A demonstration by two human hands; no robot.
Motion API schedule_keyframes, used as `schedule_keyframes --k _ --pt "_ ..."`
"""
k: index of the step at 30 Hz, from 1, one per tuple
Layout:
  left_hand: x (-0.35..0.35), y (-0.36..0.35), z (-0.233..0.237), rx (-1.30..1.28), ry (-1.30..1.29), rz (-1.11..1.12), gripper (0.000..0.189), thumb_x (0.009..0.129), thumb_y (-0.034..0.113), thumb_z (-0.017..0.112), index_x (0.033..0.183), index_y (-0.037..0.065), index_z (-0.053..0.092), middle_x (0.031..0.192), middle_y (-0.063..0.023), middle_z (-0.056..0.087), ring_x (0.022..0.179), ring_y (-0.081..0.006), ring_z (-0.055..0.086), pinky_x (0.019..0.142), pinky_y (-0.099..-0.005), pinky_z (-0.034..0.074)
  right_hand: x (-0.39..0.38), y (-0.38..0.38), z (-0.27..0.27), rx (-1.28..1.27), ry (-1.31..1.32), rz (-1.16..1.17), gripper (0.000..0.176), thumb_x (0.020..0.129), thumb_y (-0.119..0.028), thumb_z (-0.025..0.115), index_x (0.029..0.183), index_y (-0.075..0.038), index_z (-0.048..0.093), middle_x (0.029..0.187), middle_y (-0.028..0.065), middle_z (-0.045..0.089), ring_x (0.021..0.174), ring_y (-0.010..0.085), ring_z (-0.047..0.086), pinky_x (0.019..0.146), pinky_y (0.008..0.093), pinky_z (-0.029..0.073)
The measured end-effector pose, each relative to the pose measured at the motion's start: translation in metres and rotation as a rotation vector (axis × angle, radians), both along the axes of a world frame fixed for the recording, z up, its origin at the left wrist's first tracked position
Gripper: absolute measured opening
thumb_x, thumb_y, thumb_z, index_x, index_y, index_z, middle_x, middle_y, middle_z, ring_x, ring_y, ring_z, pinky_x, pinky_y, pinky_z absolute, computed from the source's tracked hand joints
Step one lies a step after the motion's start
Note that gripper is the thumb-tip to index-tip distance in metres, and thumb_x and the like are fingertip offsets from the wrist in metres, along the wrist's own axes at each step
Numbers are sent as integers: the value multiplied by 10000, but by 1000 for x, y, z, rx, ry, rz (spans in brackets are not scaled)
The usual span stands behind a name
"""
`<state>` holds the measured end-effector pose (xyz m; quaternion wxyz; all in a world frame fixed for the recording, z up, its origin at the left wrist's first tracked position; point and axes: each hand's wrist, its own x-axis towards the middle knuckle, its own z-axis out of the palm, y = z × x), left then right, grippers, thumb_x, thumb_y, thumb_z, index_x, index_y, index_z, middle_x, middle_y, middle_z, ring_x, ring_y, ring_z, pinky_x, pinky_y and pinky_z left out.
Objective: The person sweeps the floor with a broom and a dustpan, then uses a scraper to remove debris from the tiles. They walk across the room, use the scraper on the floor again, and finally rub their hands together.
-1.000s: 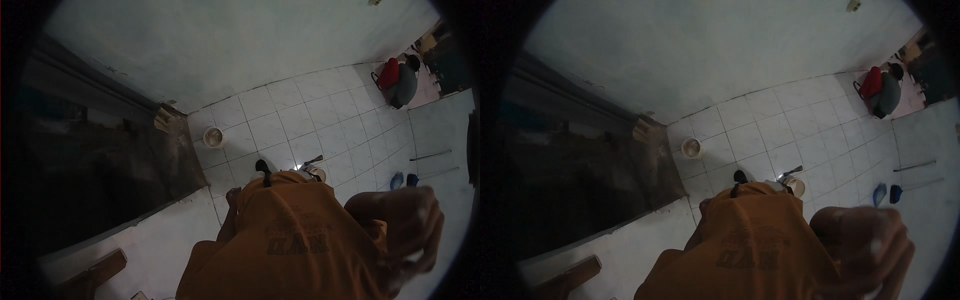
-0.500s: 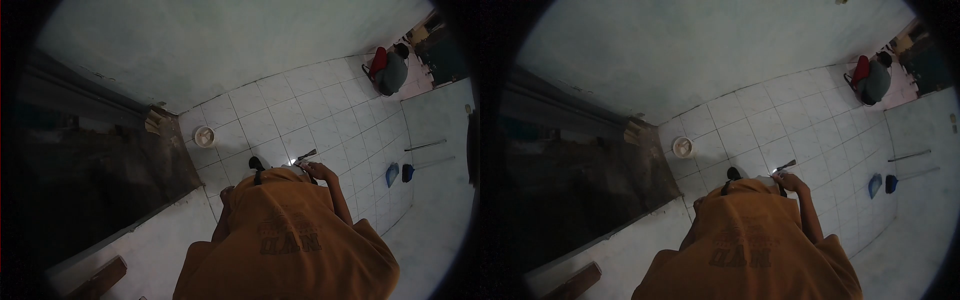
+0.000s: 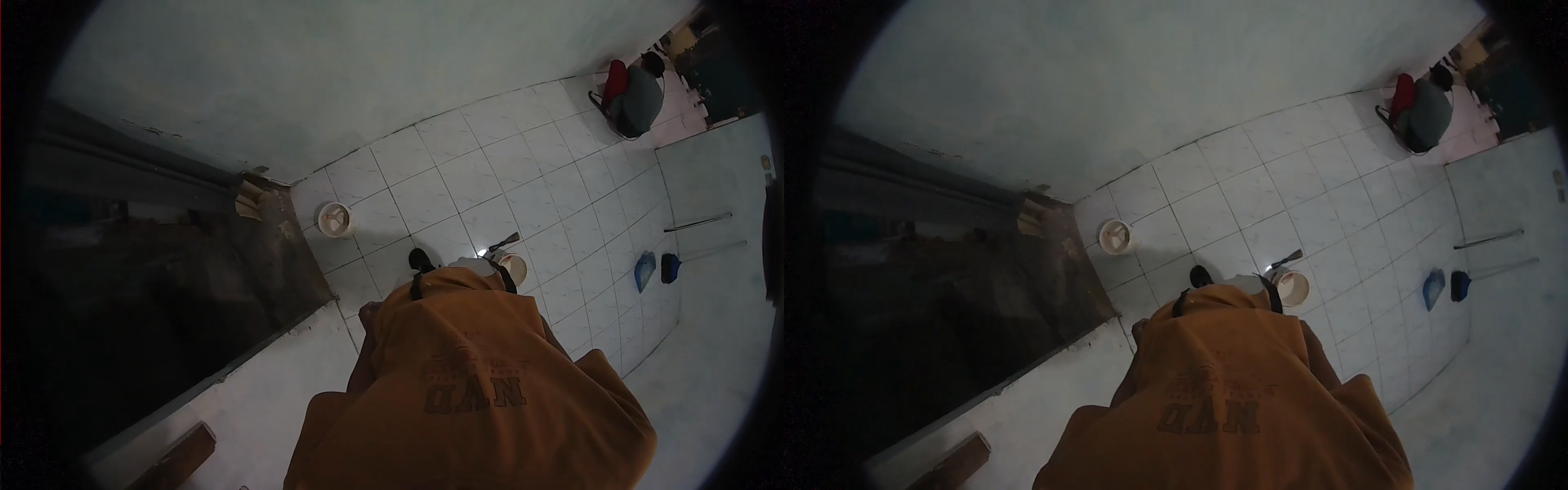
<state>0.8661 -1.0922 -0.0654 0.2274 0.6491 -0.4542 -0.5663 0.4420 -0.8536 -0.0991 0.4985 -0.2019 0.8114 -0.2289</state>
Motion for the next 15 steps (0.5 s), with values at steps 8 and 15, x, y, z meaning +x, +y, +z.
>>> schedule_keyframes --k 8,15 --pt "-1 -9 6 28 7 -30 236 810 198 566 788 -31 617 751 -74 608 670 -137 546 620 -276 449 4 -2 -23 -109 68 52 520 825 -461 505 975 31 583 849 162 619 768 202 608 679 309 478" --pt "-6 -18 17 57 37 -10 236 815 196 570 780 -34 611 752 -71 601 675 -132 538 616 -272 445 20 -46 97 67 -20 -137 492 819 -429 508 962 35 588 846 183 622 798 255 602 707 343 466"
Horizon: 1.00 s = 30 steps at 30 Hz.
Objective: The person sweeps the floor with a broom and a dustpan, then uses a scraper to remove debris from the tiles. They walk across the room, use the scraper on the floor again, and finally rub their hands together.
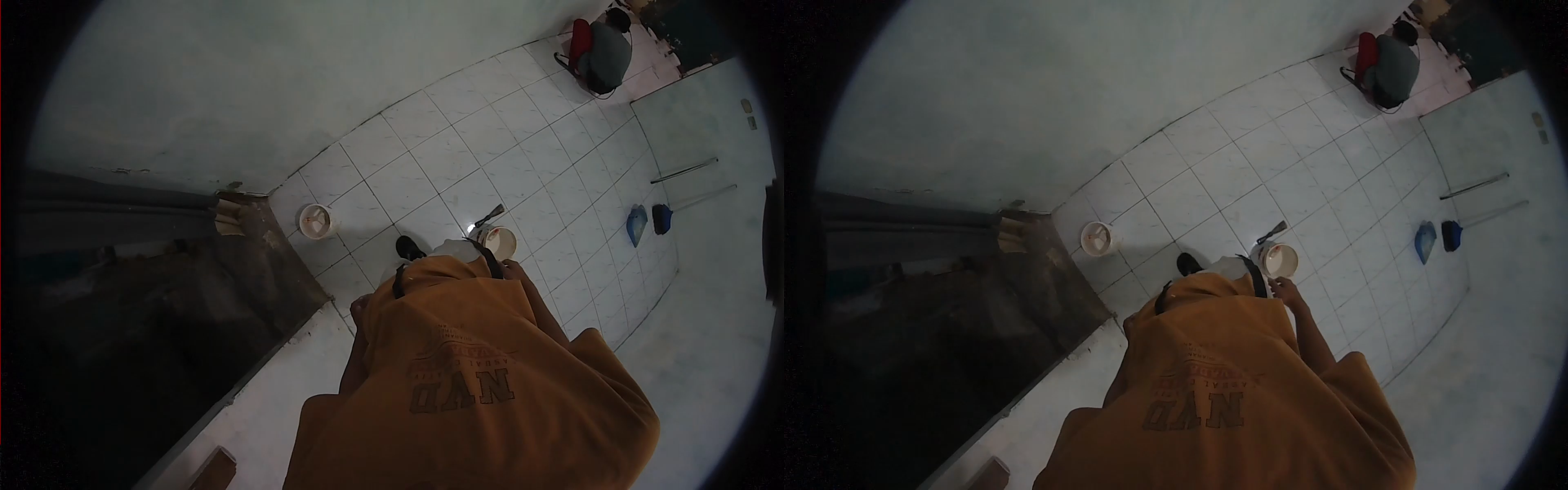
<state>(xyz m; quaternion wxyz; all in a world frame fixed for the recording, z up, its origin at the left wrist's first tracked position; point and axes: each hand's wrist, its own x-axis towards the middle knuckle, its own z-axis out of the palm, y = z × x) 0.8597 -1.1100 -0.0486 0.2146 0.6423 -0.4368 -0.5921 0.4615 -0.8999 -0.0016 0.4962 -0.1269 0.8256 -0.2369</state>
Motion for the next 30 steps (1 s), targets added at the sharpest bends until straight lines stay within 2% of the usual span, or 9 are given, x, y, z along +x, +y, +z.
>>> schedule_keyframes --k 6,9,11,14,16,18,21,24,30 --pt "-2 -6 0 3 0 -42 232 806 193 572 786 -34 615 738 -72 606 665 -132 544 609 -271 448 10 65 -65 61 29 95 440 818 -375 505 945 39 587 905 219 615 868 324 589 721 376 458" --pt "7 -5 -18 -16 -28 -114 233 768 190 572 820 -26 643 695 -81 638 620 -140 577 595 -274 463 20 78 -64 78 34 129 387 811 -337 498 951 12 593 919 218 611 888 332 586 731 377 459" --pt "7 -7 -11 54 -30 -180 198 741 164 604 781 -24 652 661 -78 637 616 -135 584 587 -258 463 25 87 -64 104 51 158 364 806 -317 492 962 -5 595 931 219 607 901 339 582 742 378 458" --pt "1 -5 8 33 -6 -210 170 715 150 633 737 -16 660 651 -87 637 603 -139 590 595 -265 466 29 95 -71 121 -16 47 324 794 -280 489 965 -28 598 938 219 601 908 347 576 743 382 459" --pt "-1 -7 12 33 -9 -249 162 708 145 641 724 -15 660 642 -89 636 600 -140 593 604 -266 468 30 100 -75 -33 63 124 337 780 -275 506 971 -10 588 957 221 596 920 350 571 754 381 456" --pt "-8 -13 17 24 -12 -276 154 702 139 649 711 -14 660 633 -91 634 596 -141 595 614 -268 470 32 129 -123 -124 119 119 346 776 -273 508 976 0 583 965 222 594 926 353 567 764 380 452" --pt "-14 -23 24 -57 -36 -338 162 708 140 656 687 -21 647 636 -93 636 595 -140 596 616 -272 474 38 119 -117 -216 157 112 356 775 -273 510 980 10 578 971 222 592 932 355 563 774 379 448" --pt "-13 -32 -16 -86 -9 -337 179 731 133 653 650 -24 623 637 -94 632 590 -154 598 626 -287 483 33 109 -101 -166 123 56 359 781 -278 510 980 13 578 970 221 593 929 351 565 774 378 447" --pt "-62 -63 4 -26 103 -411 170 749 126 636 673 -25 617 655 -102 628 611 -167 606 650 -301 492 8 97 -87 -108 61 -68 366 794 -289 510 981 18 577 967 218 596 923 344 568 772 375 446"
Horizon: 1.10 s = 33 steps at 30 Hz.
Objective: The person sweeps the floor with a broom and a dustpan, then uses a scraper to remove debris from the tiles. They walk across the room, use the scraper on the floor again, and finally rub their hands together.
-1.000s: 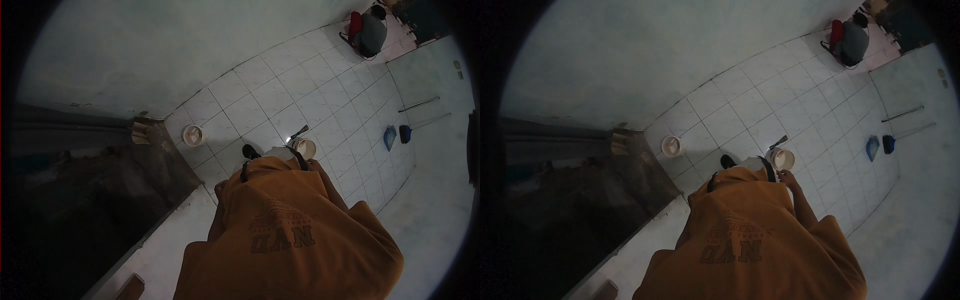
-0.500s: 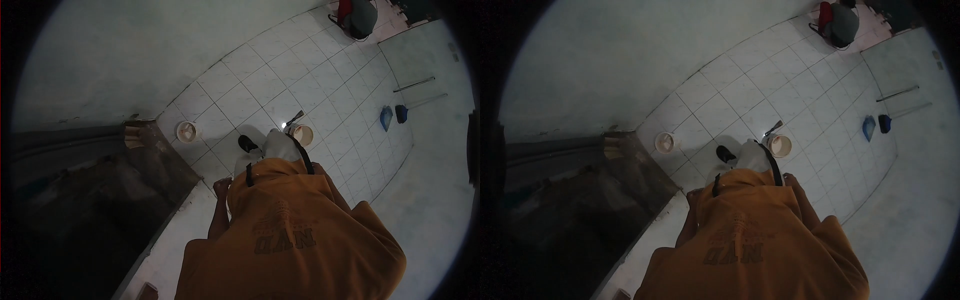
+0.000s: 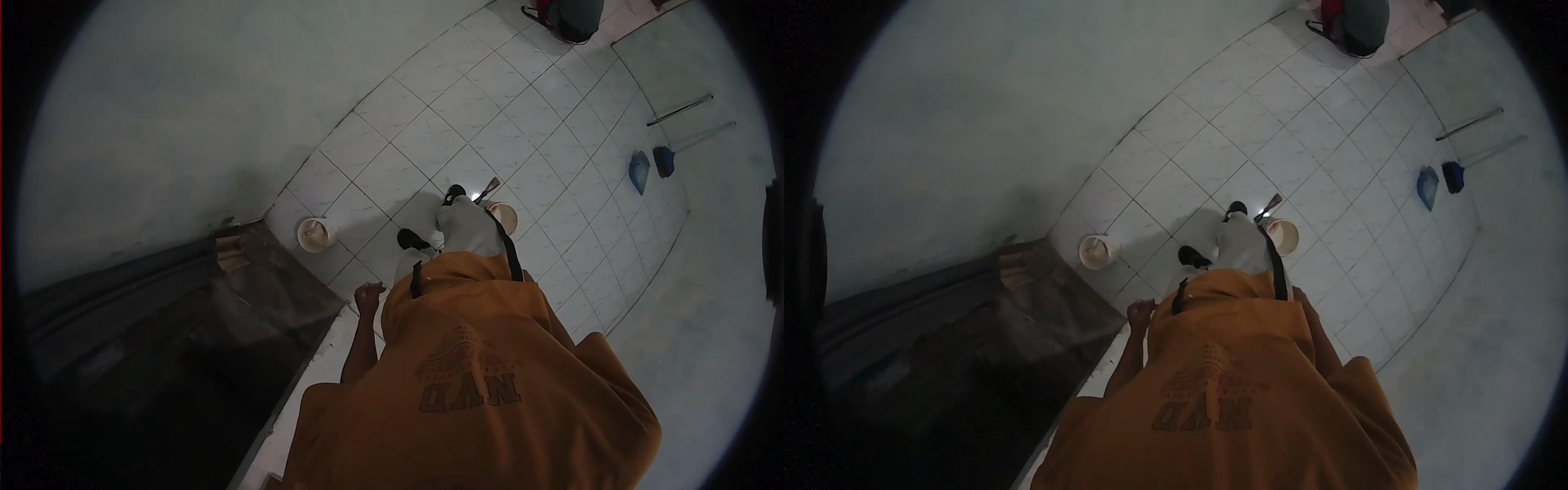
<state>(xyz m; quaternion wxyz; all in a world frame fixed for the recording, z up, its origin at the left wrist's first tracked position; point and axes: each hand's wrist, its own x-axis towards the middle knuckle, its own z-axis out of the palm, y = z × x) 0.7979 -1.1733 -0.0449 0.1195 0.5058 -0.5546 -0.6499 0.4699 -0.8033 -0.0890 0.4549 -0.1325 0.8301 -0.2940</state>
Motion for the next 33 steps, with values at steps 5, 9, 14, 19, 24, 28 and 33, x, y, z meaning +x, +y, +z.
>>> schedule_keyframes --k 5,9,14,19,24,28,33 --pt "-52 -34 13 -72 -104 -206 171 760 120 614 761 -51 618 681 -111 634 653 -172 615 656 -301 491 -29 -17 18 -9 -26 -106 372 804 -297 509 982 23 577 964 216 598 919 338 571 771 373 445" --pt "-104 -62 9 -99 -40 -247 229 794 159 560 805 -62 622 708 -114 645 678 -177 618 641 -295 479 -60 -40 22 -18 29 -175 401 818 -336 509 980 24 579 954 212 602 906 318 578 763 367 444" --pt "-163 -90 13 -139 -64 -266 267 812 205 530 818 -41 632 742 -114 656 682 -169 619 633 -279 469 -90 -62 39 -65 -50 -341 479 840 -425 491 970 26 585 908 208 611 864 281 588 744 355 444" --pt "-200 -99 23 -207 -109 -310 244 790 203 575 784 -31 641 735 -97 655 669 -145 599 635 -270 459 -89 -53 33 -52 36 -416 473 838 -421 496 949 29 590 842 182 616 779 235 587 680 339 461" --pt "-215 -114 29 -235 -205 -482 193 774 163 600 740 -21 646 704 -76 639 632 -106 543 618 -252 431 -63 -52 78 25 -216 -742 449 834 -410 504 972 12 570 853 138 616 748 198 589 640 334 484" --pt "-235 -143 16 -203 -358 -575 184 776 151 597 730 -21 645 695 -72 634 617 -99 526 605 -243 419 -28 -55 87 91 -346 -964 501 827 -466 498 980 5 572 823 96 565 715 188 530 622 314 458" --pt "-289 -197 6 -92 -163 -799 200 787 162 583 735 -21 644 695 -73 634 612 -103 528 598 -243 419 7 -85 95 77 -415 -1189 499 821 -458 512 999 5 564 852 106 568 733 181 535 632 316 468"
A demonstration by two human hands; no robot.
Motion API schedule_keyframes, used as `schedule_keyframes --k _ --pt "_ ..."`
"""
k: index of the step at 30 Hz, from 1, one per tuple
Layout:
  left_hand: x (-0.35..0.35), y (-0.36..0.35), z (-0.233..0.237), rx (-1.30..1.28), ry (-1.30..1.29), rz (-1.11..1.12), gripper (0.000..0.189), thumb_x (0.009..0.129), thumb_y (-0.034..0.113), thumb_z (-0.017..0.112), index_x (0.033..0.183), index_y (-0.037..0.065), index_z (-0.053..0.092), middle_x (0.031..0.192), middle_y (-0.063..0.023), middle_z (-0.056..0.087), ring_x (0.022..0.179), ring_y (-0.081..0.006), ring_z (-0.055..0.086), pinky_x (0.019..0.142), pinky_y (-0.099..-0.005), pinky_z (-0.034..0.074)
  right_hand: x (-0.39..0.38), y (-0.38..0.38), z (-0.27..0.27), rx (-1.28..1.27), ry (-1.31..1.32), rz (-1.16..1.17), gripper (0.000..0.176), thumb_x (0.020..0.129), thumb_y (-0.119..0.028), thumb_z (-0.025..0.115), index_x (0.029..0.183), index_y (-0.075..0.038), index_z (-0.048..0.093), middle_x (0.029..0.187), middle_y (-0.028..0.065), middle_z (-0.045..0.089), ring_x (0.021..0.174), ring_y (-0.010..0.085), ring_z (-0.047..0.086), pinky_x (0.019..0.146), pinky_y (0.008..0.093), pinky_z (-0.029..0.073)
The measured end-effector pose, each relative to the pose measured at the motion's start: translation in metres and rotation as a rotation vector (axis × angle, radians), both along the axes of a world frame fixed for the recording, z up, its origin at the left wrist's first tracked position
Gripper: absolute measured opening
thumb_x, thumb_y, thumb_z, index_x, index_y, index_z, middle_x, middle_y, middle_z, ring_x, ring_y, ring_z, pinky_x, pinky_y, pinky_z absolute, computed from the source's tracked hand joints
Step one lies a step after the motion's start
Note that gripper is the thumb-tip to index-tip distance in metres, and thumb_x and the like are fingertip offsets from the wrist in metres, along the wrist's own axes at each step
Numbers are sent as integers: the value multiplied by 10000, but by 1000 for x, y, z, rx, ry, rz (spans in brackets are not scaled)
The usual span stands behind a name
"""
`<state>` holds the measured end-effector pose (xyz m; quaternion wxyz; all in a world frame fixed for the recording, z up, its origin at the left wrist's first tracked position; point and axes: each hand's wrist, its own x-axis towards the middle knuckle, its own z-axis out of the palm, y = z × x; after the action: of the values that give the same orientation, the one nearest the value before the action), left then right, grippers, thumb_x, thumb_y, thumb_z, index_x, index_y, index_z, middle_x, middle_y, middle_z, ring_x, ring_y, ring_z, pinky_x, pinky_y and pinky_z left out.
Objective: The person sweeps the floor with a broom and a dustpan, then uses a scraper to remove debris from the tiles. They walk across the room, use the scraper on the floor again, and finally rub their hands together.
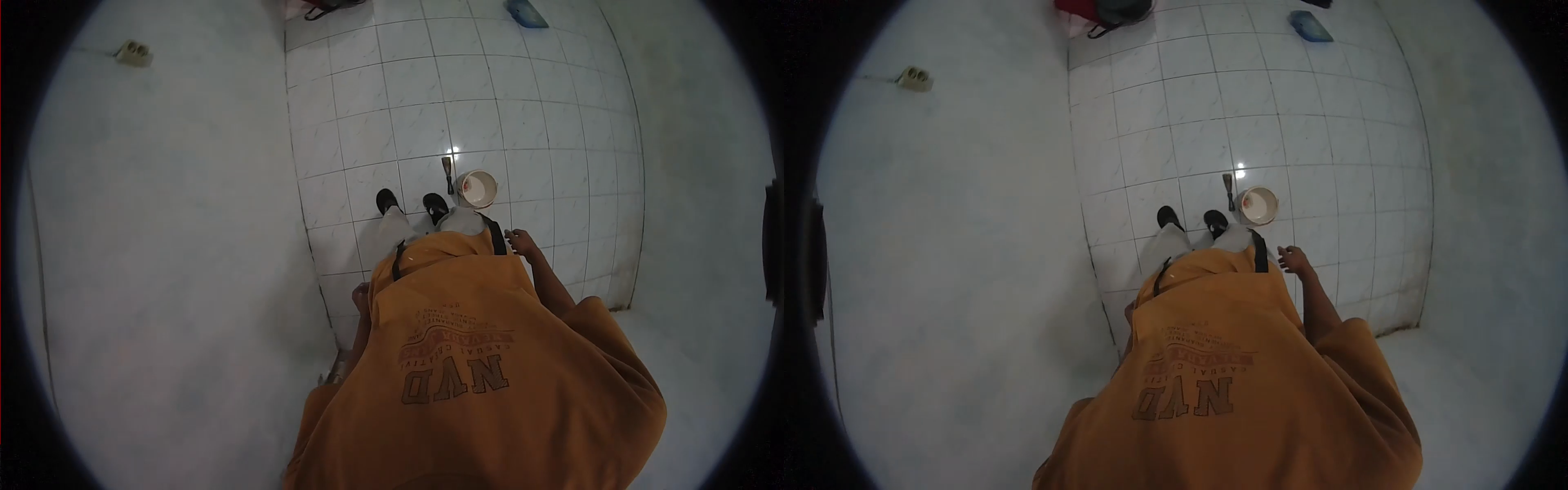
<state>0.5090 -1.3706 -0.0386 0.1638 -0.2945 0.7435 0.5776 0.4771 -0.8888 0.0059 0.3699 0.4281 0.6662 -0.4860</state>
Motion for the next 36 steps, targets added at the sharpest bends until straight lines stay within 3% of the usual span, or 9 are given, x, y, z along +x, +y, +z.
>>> schedule_keyframes --k 4,7,11,13,20,24,30,34,36 --pt "-78 -49 -3 156 93 -208 212 795 170 572 738 -21 643 695 -74 635 608 -105 530 593 -244 418 16 -42 -5 -31 27 -221 496 814 -442 534 1032 4 547 907 121 572 784 207 548 676 336 470" --pt "-147 -67 13 65 96 -355 233 809 178 553 716 -21 631 690 -77 634 603 -108 534 583 -244 416 17 -83 5 3 50 -330 485 818 -423 533 1026 15 555 903 135 600 791 228 570 700 333 462" --pt "-234 -93 7 -56 84 -505 279 850 214 515 710 -14 592 689 -90 636 599 -123 550 573 -254 423 62 -115 -82 120 228 -249 467 816 -406 532 965 35 568 846 158 606 746 232 592 637 340 491" --pt "-271 -95 6 98 12 -430 295 872 252 494 775 -14 575 708 -93 640 640 -147 584 589 -261 426 83 -134 -119 233 461 -144 471 810 -414 531 972 25 579 847 157 604 750 236 587 648 338 492" --pt "-324 -43 4 28 -99 -524 321 883 300 465 859 -3 567 768 -93 640 732 -192 629 637 -287 445 101 -173 -121 255 389 -290 472 807 -418 532 974 21 577 838 153 603 746 230 586 650 332 491" --pt "-329 -2 0 -2 -125 -667 299 846 290 525 896 8 607 766 -83 645 730 -185 628 654 -287 459 93 -183 -126 256 342 -367 473 805 -421 532 974 19 576 833 150 602 744 226 585 651 329 491" --pt "-364 55 13 -91 -28 -878 204 752 199 656 760 -5 659 698 -64 641 636 -125 578 596 -256 451 43 -167 -147 281 294 -461 475 803 -425 533 976 15 573 825 146 601 741 221 584 653 325 490" --pt "-414 87 17 -41 -31 -876 193 722 165 701 708 -13 626 678 -69 632 603 -122 568 582 -249 435 -55 -99 -52 63 74 -782 461 817 -412 519 976 18 563 802 128 599 728 198 585 640 306 487" --pt "-447 112 29 -45 -73 -904 196 717 155 708 686 -12 611 671 -71 630 601 -120 568 578 -250 432 -88 -70 -31 41 106 -864 447 826 -403 514 971 17 559 794 118 599 711 188 586 626 300 484"
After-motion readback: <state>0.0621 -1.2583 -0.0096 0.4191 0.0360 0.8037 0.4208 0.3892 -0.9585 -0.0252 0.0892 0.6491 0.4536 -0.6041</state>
